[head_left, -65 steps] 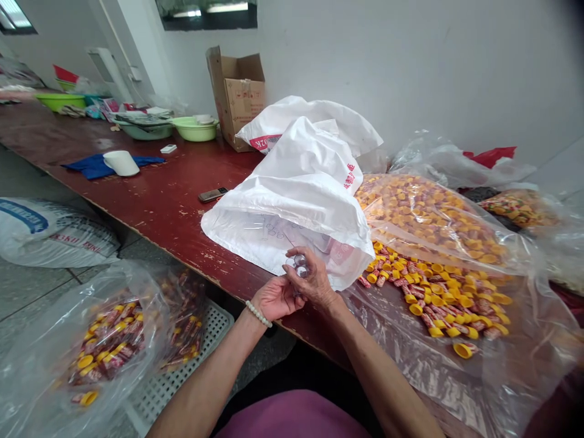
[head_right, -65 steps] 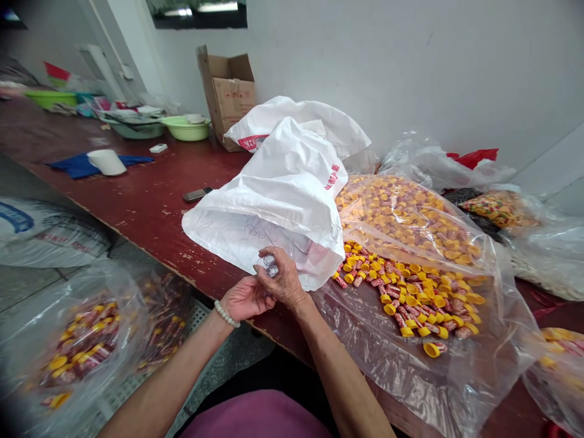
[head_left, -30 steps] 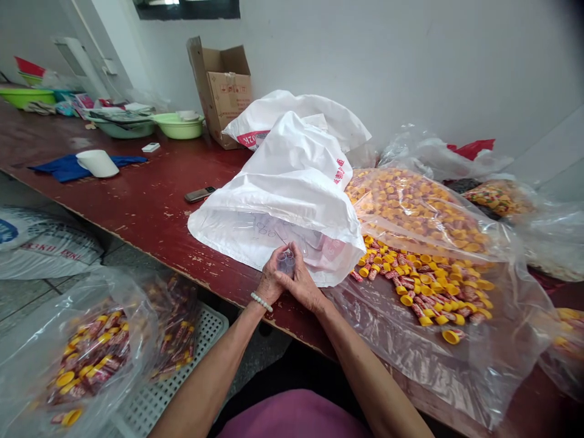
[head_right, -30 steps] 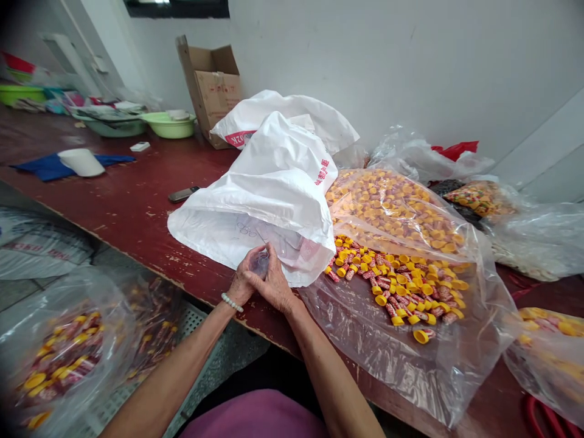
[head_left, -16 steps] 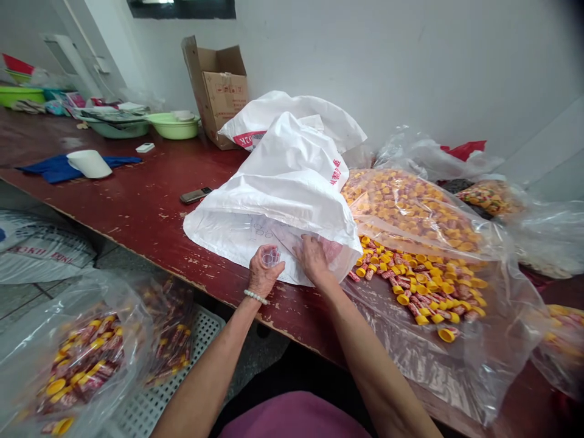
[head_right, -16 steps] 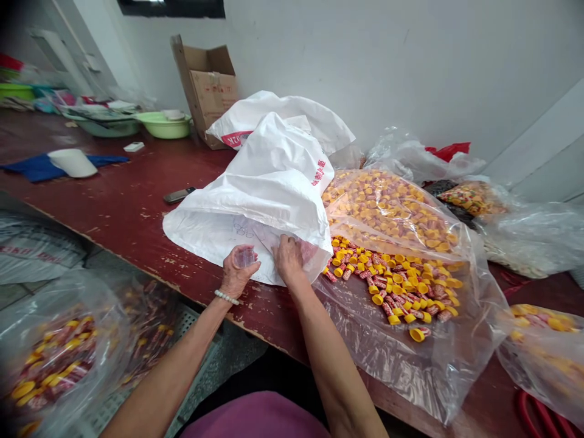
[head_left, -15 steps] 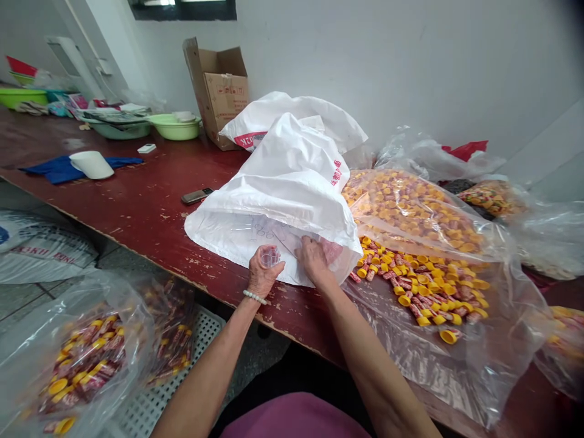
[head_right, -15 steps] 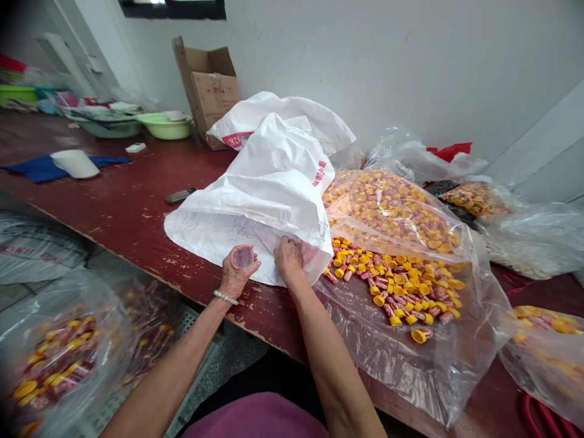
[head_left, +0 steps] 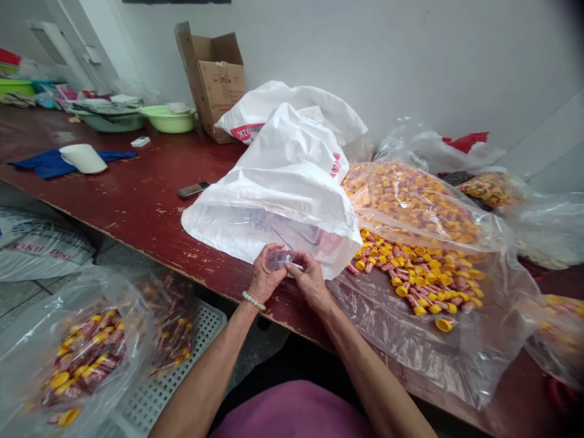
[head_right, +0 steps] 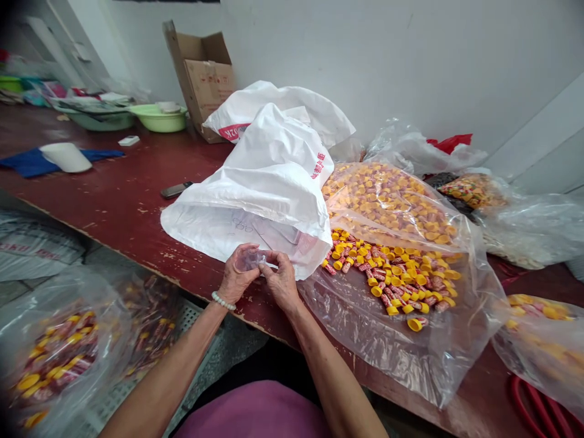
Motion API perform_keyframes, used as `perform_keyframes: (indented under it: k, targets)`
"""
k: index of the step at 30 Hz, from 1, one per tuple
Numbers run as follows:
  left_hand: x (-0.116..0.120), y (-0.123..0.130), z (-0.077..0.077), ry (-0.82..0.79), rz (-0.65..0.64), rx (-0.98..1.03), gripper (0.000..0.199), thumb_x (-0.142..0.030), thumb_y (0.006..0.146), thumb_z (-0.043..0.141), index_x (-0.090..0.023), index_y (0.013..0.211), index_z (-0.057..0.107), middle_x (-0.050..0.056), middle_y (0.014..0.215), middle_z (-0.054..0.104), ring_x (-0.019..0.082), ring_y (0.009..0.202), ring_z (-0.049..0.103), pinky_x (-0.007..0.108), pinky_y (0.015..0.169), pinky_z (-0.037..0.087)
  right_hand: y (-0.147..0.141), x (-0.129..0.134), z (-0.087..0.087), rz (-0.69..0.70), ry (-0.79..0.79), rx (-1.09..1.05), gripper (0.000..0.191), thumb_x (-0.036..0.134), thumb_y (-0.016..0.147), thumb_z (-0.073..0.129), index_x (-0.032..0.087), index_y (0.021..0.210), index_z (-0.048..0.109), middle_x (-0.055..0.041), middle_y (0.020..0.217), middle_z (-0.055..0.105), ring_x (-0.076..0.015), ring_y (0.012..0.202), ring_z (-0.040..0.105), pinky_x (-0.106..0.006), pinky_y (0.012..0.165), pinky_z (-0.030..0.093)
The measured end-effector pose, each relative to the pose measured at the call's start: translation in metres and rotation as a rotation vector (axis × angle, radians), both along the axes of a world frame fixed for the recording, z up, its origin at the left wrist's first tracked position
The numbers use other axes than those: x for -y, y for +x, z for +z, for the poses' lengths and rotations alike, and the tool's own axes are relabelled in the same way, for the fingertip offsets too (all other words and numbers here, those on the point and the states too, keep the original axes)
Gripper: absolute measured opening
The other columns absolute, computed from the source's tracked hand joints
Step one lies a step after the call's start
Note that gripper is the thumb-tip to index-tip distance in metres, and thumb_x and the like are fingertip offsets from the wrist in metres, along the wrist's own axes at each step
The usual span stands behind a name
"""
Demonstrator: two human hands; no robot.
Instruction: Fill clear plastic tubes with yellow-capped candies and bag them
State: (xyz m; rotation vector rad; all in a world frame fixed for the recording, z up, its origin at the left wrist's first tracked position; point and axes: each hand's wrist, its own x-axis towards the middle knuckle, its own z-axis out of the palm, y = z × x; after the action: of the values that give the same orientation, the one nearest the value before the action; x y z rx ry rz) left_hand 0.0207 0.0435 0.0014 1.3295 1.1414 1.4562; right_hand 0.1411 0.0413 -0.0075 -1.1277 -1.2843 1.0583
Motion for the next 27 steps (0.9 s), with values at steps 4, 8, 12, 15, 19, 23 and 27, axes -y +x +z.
perform_keyframes:
  k: [4, 8, 12, 15, 19, 23, 27]
  targets:
    - [0.006, 0.002, 0.002, 0.067, 0.035, -0.188, 0.044, -0.013, 0.061, 0.068, -0.017, 0.103, 0.053, 0.005, 0.095, 0.063, 0.015, 0.084, 0.063, 0.026, 0.076, 0.051, 0.005, 0.018, 0.010, -0.024, 0.036, 0.089, 0.027, 0.029, 0.076, 0.061, 0.017, 0.100, 0.061, -0.0040, 0.090, 0.066, -0.0168, 0.083, 0.062, -0.033, 0.078, 0.052]
    - [0.014, 0.007, 0.006, 0.060, 0.037, -0.213, 0.045, -0.021, 0.061, 0.072, -0.017, 0.103, 0.054, 0.004, 0.089, 0.065, 0.016, 0.078, 0.065, 0.029, 0.075, 0.052, 0.030, 0.048, 0.037, -0.045, 0.234, 0.350, 0.023, 0.021, 0.081, 0.052, 0.020, 0.103, 0.059, -0.0050, 0.098, 0.065, -0.0158, 0.088, 0.061, -0.029, 0.075, 0.051]
    - [0.023, 0.015, 0.006, -0.001, -0.017, -0.119, 0.047, -0.023, 0.060, 0.074, -0.017, 0.103, 0.054, 0.003, 0.085, 0.066, 0.016, 0.075, 0.066, 0.029, 0.074, 0.053, 0.108, 0.076, 0.050, -0.356, 0.353, 0.685, 0.016, 0.019, 0.085, 0.046, 0.020, 0.091, 0.061, -0.0046, 0.089, 0.063, -0.0155, 0.082, 0.058, -0.029, 0.073, 0.048]
    - [0.034, 0.024, 0.006, -0.030, -0.115, -0.061, 0.047, -0.022, 0.060, 0.075, -0.018, 0.102, 0.054, 0.003, 0.085, 0.066, 0.016, 0.077, 0.066, 0.029, 0.073, 0.053, 0.183, 0.095, 0.040, -0.665, 0.209, 0.963, 0.011, 0.024, 0.083, 0.050, 0.018, 0.084, 0.060, -0.0063, 0.083, 0.062, -0.0187, 0.078, 0.056, -0.033, 0.073, 0.045]
    - [0.050, 0.040, 0.008, -0.072, -0.231, -0.041, 0.046, -0.020, 0.060, 0.074, -0.018, 0.102, 0.054, 0.003, 0.083, 0.066, 0.017, 0.076, 0.066, 0.029, 0.072, 0.053, 0.236, 0.110, 0.015, -0.663, -0.017, 1.261, 0.014, 0.029, 0.079, 0.056, 0.017, 0.085, 0.061, -0.0109, 0.085, 0.061, -0.0253, 0.084, 0.054, -0.039, 0.076, 0.043]
    - [0.062, 0.056, 0.009, -0.050, -0.318, -0.149, 0.043, -0.018, 0.061, 0.071, -0.018, 0.101, 0.055, 0.004, 0.085, 0.067, 0.017, 0.076, 0.065, 0.028, 0.070, 0.053, 0.212, 0.118, 0.017, -0.638, 0.069, 1.052, 0.018, 0.030, 0.085, 0.050, 0.017, 0.093, 0.060, -0.0097, 0.091, 0.061, -0.0228, 0.086, 0.056, -0.037, 0.076, 0.044]
    - [0.067, 0.061, 0.011, 0.021, -0.391, -0.310, 0.040, -0.015, 0.063, 0.067, -0.019, 0.101, 0.056, 0.004, 0.089, 0.067, 0.017, 0.079, 0.065, 0.027, 0.071, 0.052, 0.156, 0.123, 0.048, -0.346, 0.194, 0.698, 0.020, 0.029, 0.088, 0.049, 0.021, 0.104, 0.058, -0.0055, 0.096, 0.060, -0.0166, 0.082, 0.057, -0.029, 0.070, 0.047]
